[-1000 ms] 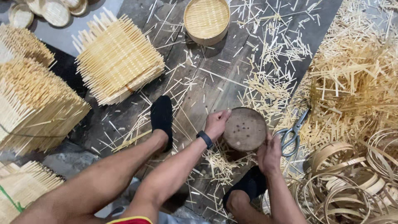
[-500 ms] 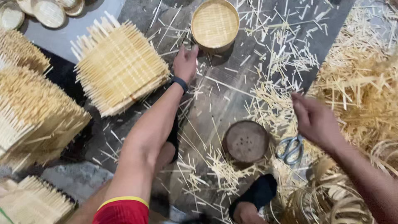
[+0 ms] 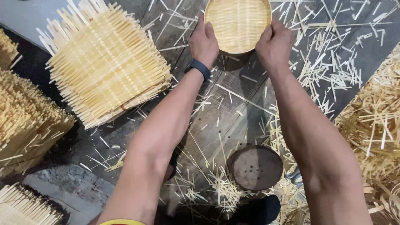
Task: The person assembles small round bamboo trays by placing a woven bamboo mat onto a wooden mold, trimming the excess mat with shears, and then removing the finished tray. The process is repeated multiple times.
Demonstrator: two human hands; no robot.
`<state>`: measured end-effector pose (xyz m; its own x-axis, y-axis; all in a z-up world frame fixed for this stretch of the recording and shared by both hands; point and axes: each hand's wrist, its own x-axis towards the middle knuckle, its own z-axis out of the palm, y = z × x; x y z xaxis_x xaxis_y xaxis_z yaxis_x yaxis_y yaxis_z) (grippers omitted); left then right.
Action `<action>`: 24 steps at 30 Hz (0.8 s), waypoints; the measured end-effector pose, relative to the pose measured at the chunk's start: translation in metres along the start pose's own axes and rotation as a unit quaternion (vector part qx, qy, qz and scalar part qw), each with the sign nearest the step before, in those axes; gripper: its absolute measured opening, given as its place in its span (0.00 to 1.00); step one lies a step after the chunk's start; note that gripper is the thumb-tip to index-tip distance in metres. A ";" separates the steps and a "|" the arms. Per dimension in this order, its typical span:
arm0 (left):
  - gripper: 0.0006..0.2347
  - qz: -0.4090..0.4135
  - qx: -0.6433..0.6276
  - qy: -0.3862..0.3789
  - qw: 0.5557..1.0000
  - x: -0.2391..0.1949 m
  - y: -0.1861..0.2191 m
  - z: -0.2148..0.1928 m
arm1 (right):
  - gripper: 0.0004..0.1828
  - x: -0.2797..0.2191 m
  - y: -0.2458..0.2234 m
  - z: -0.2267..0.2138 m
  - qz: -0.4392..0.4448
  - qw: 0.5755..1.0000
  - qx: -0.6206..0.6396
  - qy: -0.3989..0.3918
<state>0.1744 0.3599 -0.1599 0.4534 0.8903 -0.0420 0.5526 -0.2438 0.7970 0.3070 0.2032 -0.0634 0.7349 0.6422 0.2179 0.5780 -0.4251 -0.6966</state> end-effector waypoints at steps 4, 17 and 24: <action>0.22 -0.007 0.001 -0.001 1.000 0.004 0.007 -0.007 | 0.11 -0.006 0.006 0.005 0.017 0.999 0.038 0.020; 0.14 -0.075 0.017 -0.062 0.995 0.013 0.011 -0.037 | 0.15 -0.006 0.020 0.030 0.131 0.987 0.089 -0.023; 0.17 -0.114 -0.046 -0.031 0.992 0.015 0.009 -0.050 | 0.15 -0.006 0.005 0.036 0.203 0.968 0.136 -0.062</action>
<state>0.1514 0.3900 -0.1231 0.3676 0.8924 -0.2619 0.5802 0.0000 0.8144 0.2921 0.2202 -0.0929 0.8234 0.5369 -0.1838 0.1234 -0.4855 -0.8655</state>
